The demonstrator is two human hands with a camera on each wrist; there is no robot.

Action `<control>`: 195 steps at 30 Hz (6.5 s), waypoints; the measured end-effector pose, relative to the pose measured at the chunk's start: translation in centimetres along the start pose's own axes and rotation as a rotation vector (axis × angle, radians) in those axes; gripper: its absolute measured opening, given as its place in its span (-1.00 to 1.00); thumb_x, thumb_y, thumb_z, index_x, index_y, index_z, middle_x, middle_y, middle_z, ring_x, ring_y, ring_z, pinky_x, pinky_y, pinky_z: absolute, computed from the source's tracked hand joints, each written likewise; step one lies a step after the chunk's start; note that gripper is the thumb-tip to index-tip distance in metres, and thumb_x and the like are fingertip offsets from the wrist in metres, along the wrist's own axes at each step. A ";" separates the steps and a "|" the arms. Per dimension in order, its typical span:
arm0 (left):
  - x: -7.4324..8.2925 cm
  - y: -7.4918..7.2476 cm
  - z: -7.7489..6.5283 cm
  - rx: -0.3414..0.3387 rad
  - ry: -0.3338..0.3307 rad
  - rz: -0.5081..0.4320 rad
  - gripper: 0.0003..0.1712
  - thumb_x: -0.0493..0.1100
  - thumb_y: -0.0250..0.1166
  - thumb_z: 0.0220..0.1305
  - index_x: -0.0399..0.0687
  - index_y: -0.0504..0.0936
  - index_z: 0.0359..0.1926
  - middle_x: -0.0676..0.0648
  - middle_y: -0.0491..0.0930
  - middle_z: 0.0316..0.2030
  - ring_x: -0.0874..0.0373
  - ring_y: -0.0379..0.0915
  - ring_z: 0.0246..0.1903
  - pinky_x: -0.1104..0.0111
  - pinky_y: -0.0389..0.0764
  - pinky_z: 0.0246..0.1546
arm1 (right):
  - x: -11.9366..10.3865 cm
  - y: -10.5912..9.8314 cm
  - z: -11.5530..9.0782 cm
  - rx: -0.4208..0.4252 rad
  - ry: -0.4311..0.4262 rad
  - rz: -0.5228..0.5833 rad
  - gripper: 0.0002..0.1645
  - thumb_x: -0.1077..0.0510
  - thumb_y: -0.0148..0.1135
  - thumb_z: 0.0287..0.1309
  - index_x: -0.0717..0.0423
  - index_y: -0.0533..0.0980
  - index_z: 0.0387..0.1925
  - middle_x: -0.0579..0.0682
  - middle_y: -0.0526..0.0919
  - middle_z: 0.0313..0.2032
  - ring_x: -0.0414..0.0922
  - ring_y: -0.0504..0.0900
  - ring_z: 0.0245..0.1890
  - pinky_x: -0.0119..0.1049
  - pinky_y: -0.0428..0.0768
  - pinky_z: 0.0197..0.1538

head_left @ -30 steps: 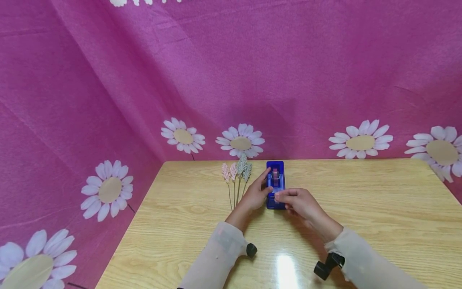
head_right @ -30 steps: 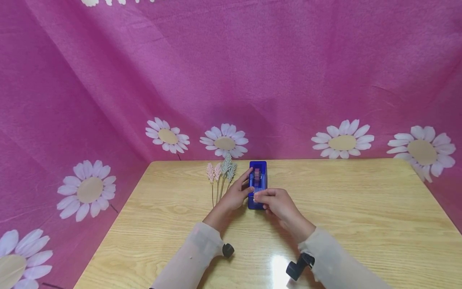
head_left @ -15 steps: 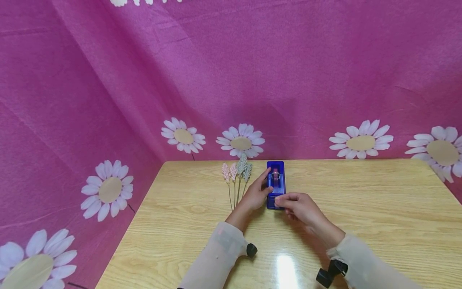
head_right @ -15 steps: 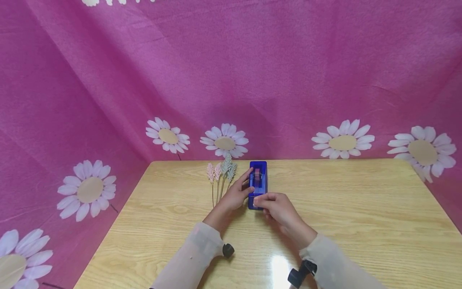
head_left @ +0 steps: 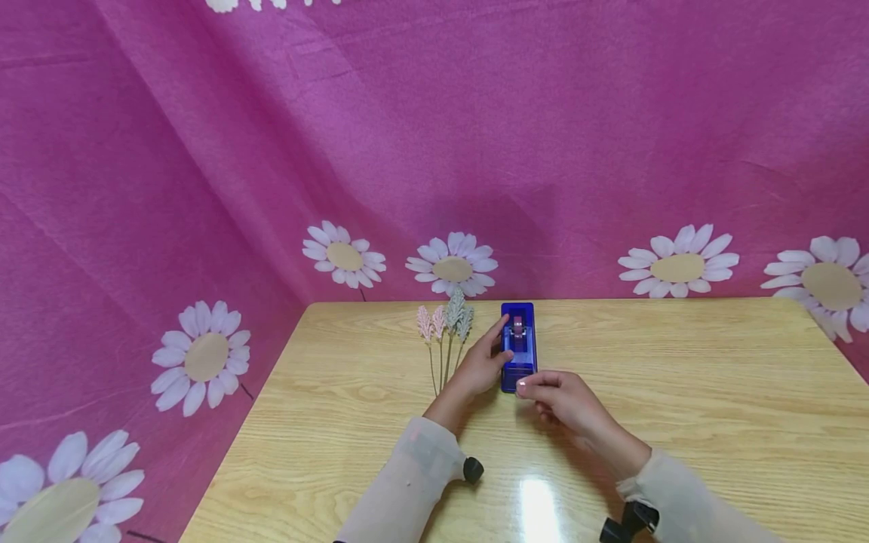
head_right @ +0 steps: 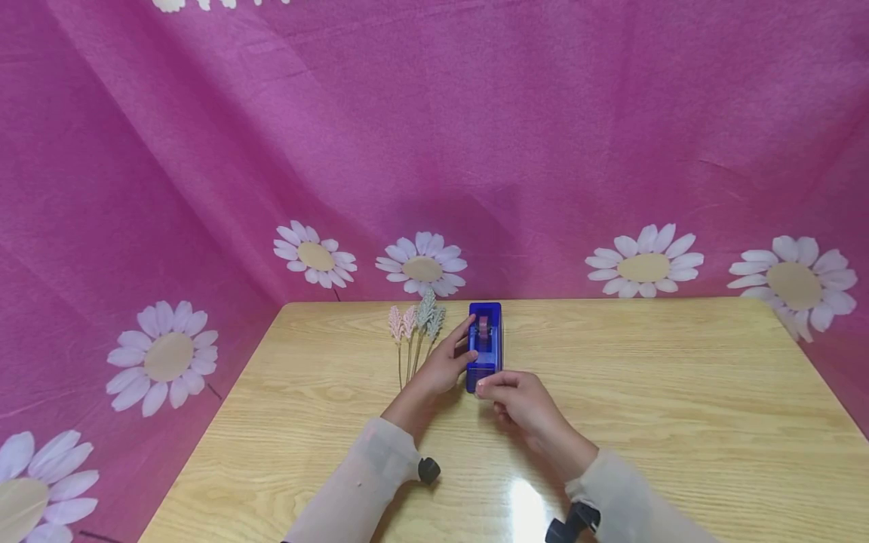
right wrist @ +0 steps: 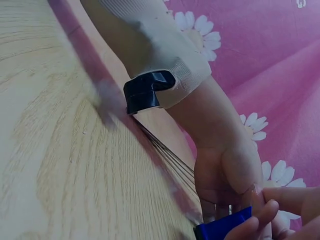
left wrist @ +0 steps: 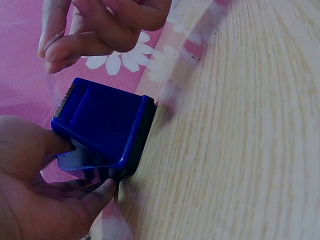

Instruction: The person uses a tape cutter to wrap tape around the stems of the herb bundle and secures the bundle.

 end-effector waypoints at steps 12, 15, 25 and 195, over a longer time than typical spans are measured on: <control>0.1 0.0 0.0 0.000 -0.021 0.006 -0.24 -0.24 0.14 0.56 0.39 0.15 0.61 -0.20 0.41 0.43 -0.10 0.31 0.43 -0.01 0.26 0.45 | 0.3 0.1 -0.5 -0.015 0.008 0.007 -0.81 0.19 0.35 0.34 0.27 0.69 -0.15 -0.06 0.68 -0.42 -0.17 0.54 -0.44 -0.33 0.54 -0.38; 0.1 0.0 0.0 0.000 -0.022 -0.002 -0.24 -0.25 0.14 0.55 0.38 0.15 0.61 -0.20 0.41 0.43 -0.10 0.32 0.43 -0.01 0.26 0.45 | 0.4 0.2 -0.6 -0.027 -0.002 -0.003 -0.81 0.20 0.35 0.33 0.27 0.68 -0.16 -0.07 0.69 -0.42 -0.19 0.54 -0.45 -0.34 0.55 -0.38; 0.0 0.0 0.0 -0.003 0.000 -0.029 -0.24 -0.29 0.13 0.54 0.29 0.16 0.62 -0.25 0.43 0.41 -0.11 0.36 0.39 0.02 0.34 0.41 | 0.5 0.5 -1.4 -0.044 -0.018 -0.024 -0.81 0.19 0.37 0.30 0.27 0.67 -0.17 -0.09 0.69 -0.44 -0.22 0.54 -0.48 -0.37 0.54 -0.40; -4.9 -7.8 -5.2 0.247 -0.125 0.102 -0.38 -0.56 0.17 0.20 -0.54 0.43 0.33 -0.18 0.60 -0.17 0.18 0.42 -0.29 0.44 0.47 -0.34 | 2.9 0.4 -1.7 -0.112 -0.078 0.074 -0.86 0.32 0.31 0.29 0.36 0.61 -0.17 -0.09 0.74 -0.35 -0.23 0.60 -0.38 -0.36 0.57 -0.29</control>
Point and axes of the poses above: each hand's wrist, its own z-axis towards the middle knuckle, its own y-axis out of the palm, x = y × z, the point moved 2 cm from there along z, towards the middle knuckle
